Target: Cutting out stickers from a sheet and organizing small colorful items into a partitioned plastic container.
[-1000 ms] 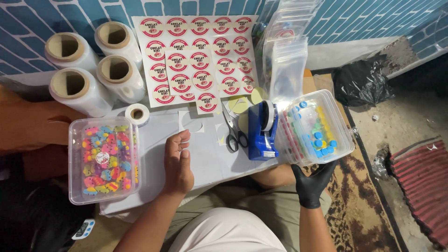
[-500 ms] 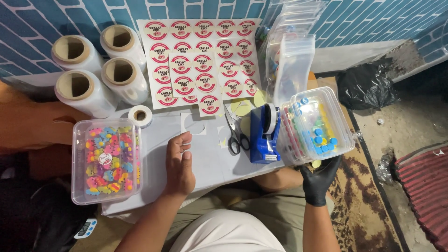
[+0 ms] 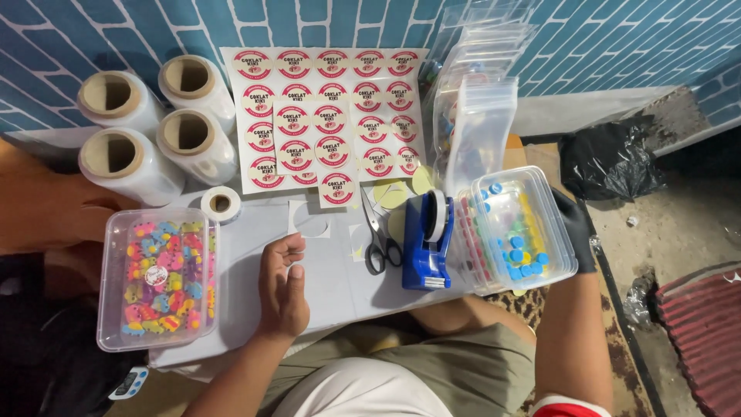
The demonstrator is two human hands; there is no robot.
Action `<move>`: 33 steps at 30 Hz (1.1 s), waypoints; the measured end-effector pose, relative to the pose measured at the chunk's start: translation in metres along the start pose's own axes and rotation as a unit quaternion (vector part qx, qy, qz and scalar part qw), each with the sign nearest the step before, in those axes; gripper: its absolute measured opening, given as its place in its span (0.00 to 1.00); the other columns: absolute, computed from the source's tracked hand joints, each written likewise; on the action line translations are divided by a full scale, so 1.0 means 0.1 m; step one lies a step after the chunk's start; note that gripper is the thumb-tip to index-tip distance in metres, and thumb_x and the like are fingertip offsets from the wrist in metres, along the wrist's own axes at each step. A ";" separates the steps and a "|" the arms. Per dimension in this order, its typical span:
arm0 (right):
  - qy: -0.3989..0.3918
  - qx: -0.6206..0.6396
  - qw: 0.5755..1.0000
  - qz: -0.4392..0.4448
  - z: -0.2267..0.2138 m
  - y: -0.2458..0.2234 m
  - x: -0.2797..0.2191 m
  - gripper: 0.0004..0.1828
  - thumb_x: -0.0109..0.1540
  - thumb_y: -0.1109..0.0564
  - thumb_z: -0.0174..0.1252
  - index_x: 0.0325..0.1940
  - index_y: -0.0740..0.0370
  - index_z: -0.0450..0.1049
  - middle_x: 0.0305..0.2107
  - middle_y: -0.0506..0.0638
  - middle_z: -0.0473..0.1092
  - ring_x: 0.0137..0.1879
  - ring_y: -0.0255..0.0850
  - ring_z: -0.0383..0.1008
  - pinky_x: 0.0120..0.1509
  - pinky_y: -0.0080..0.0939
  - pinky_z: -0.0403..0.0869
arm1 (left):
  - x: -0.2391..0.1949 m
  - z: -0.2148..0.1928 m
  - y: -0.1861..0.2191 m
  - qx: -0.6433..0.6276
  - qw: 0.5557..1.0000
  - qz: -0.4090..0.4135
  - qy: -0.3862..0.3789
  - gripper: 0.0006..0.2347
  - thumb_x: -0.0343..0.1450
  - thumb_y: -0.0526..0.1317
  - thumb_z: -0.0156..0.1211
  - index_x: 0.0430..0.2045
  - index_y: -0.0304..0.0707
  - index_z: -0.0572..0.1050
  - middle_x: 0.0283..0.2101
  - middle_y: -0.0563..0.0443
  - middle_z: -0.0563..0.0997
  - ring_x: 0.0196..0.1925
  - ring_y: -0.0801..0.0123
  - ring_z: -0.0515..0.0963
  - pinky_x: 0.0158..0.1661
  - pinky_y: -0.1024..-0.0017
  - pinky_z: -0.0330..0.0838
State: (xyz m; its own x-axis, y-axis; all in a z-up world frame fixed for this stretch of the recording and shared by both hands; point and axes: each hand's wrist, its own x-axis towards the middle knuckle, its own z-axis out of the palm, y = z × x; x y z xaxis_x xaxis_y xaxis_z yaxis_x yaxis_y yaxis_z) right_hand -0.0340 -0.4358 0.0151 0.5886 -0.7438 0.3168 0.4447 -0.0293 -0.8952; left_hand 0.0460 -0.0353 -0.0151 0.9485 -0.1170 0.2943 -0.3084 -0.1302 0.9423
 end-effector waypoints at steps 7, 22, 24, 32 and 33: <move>-0.057 0.004 0.996 0.069 0.09 0.27 0.46 0.32 0.70 0.39 0.38 0.73 0.59 0.61 0.66 0.49 0.65 0.75 0.40 0.65 0.83 0.40 0.63 | -0.01 0.05 0.03 -0.010 0.999 -0.004 0.041 0.26 0.75 0.57 0.43 0.54 0.29 0.68 0.50 0.40 0.75 0.52 0.58 0.76 0.53 0.63 0.73; -0.177 -0.039 0.960 0.214 0.05 0.34 0.96 0.32 0.70 0.43 0.39 0.76 0.60 0.57 0.71 0.56 0.60 0.78 0.48 0.61 0.83 0.48 0.61 | -0.02 0.07 -0.01 -0.025 0.999 -0.006 0.040 0.26 0.75 0.58 0.46 0.54 0.31 0.68 0.50 0.43 0.74 0.51 0.60 0.76 0.52 0.65 0.73; -0.196 -0.044 0.953 0.228 0.04 0.32 1.04 0.32 0.70 0.43 0.39 0.76 0.61 0.56 0.71 0.57 0.60 0.78 0.49 0.61 0.83 0.49 0.61 | 0.00 0.07 0.03 -0.021 0.999 0.004 0.037 0.25 0.76 0.56 0.45 0.53 0.29 0.68 0.49 0.43 0.74 0.50 0.60 0.76 0.52 0.64 0.73; -0.161 -0.064 0.985 0.005 -1.21 0.16 1.06 0.24 0.76 0.48 0.41 0.73 0.60 0.63 0.70 0.54 0.65 0.80 0.45 0.66 0.94 0.45 0.68 | 0.01 0.06 0.07 -0.016 0.999 0.011 0.039 0.23 0.76 0.55 0.45 0.53 0.31 0.68 0.48 0.45 0.74 0.50 0.62 0.75 0.51 0.65 0.72; -0.089 -0.143 0.985 -0.039 -1.31 -0.04 0.94 0.26 0.77 0.49 0.39 0.76 0.64 0.61 0.72 0.56 0.64 0.83 0.46 0.66 0.94 0.39 0.70 | 0.01 0.06 0.08 -0.019 0.999 0.007 0.035 0.23 0.76 0.55 0.45 0.53 0.32 0.68 0.48 0.45 0.74 0.49 0.62 0.75 0.52 0.65 0.72</move>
State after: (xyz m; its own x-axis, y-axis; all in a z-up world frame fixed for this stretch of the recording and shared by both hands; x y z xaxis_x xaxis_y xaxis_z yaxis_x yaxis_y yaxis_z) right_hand -0.0693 -0.5928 0.0077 0.6809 -0.6033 0.4152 0.2996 -0.2879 -0.9096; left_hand 0.0442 -0.0418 -0.0085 0.9471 -0.0486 0.3173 -0.3205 -0.0908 0.9429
